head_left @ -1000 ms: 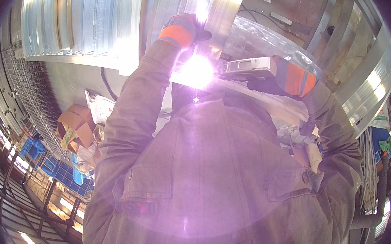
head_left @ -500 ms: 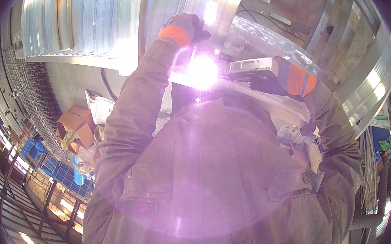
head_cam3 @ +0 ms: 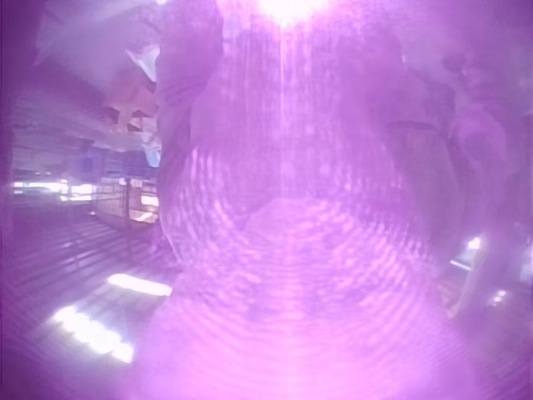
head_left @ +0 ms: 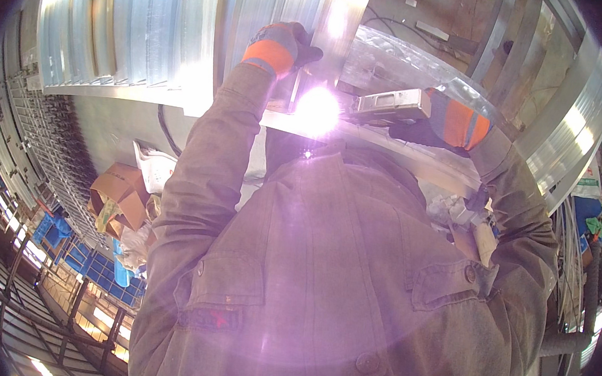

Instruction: The person welds a corrugated metal sheet to a metal frame using a handheld welding torch. They repeatedly position the sheet, apply short welds along the seam, and adjust the sheet between welds.

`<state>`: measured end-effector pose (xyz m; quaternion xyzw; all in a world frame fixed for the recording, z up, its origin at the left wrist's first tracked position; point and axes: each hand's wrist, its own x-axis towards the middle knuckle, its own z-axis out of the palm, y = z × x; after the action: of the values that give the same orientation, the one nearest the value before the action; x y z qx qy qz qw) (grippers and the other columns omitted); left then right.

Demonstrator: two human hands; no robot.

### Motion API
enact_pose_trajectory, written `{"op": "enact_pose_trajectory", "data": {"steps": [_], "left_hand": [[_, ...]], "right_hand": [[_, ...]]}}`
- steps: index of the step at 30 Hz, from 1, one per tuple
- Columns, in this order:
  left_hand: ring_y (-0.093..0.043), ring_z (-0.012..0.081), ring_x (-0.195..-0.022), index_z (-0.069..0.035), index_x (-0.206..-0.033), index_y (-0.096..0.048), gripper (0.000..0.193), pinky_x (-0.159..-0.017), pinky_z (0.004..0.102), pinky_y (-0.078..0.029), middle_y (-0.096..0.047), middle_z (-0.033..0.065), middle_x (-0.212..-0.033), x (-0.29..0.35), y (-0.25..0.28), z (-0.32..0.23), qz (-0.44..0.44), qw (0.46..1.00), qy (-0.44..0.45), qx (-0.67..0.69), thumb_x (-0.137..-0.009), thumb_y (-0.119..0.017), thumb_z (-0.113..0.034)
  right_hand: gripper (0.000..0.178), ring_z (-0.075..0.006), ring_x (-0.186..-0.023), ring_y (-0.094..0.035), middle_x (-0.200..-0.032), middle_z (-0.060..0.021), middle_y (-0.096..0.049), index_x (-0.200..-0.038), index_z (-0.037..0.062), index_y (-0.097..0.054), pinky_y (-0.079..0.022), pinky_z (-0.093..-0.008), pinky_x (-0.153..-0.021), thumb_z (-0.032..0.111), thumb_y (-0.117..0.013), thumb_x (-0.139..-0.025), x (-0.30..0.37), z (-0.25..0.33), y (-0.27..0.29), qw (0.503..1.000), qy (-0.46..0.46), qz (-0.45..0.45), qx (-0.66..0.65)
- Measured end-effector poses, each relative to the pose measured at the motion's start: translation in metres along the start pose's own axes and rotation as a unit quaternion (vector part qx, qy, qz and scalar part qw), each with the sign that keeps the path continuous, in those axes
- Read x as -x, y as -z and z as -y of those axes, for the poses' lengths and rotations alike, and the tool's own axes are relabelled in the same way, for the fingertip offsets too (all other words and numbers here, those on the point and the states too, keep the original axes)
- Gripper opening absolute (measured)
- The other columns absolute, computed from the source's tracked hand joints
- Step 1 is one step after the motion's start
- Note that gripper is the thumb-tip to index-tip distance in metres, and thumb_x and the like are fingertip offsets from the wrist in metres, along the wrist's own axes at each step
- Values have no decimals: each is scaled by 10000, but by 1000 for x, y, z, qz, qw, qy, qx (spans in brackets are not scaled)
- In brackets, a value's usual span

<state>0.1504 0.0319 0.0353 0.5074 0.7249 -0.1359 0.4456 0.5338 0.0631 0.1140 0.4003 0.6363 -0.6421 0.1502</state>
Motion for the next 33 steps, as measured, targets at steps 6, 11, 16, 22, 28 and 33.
{"op": "enact_pose_trajectory", "data": {"steps": [6, 11, 16, 22, 28, 33], "left_hand": [[-798, 295, -1028, -137, -1327, -806, 634, -992, 424, -608, -850, 109, -1164, 28, -4, -20, -42, 999, 10, 24, -911, -852, -613], [-762, 408, -1217, -117, -1396, -771, 574, -1093, 482, -579, -824, 167, -1290, 75, 18, 14, -213, 971, 24, 110, -1013, -769, -544], [-633, 487, -1371, -26, -1458, -693, 678, -1140, 547, -543, -673, 245, -1507, 91, 41, 106, -496, 867, 41, 15, -959, -866, -451], [-648, 439, -1406, -18, -1571, -630, 983, -1210, 507, -509, -669, 246, -1555, 87, 46, 143, -208, 961, 168, 70, -921, -799, -736], [-676, 438, -1361, 3, -1506, -679, 752, -1161, 491, -529, -702, 253, -1486, 91, 27, 127, -373, 917, 98, 105, -995, -820, -530], [-675, 349, -1410, 65, -1540, -633, 625, -1207, 426, -514, -663, 266, -1575, 92, -17, 95, -366, 876, 18, 315, -1089, -782, -343]], "right_hand": [[464, -222, -994, -775, -1136, -142, -821, -1358, 24, -760, -609, -399, -855, 329, -874, -1027, 11, -11, 1, 1000, 20, -22, 2], [460, -220, -982, -777, -1123, -141, -823, -1354, 27, -762, -610, -400, -844, 332, -872, -1029, 30, -1, -4, 998, 45, -54, -6], [455, -219, -970, -779, -1110, -141, -824, -1351, 29, -764, -611, -401, -833, 335, -870, -1030, 68, 22, -25, 990, 96, -95, -30], [433, -255, -832, -780, -1006, -139, -822, -1355, 48, -770, -605, -401, -743, 328, -859, -1037, 111, 42, -68, 971, 146, -188, -3], [418, -416, -751, -736, -915, -198, -787, -1308, 93, -785, -580, -468, -690, 395, -836, -1024, 122, 38, -90, 942, 149, -285, 95], [415, -400, -903, -767, -1053, -183, -799, -1338, 90, -744, -600, -455, -782, 325, -858, -1016, 139, 22, -97, 940, 109, -315, 79]]}}
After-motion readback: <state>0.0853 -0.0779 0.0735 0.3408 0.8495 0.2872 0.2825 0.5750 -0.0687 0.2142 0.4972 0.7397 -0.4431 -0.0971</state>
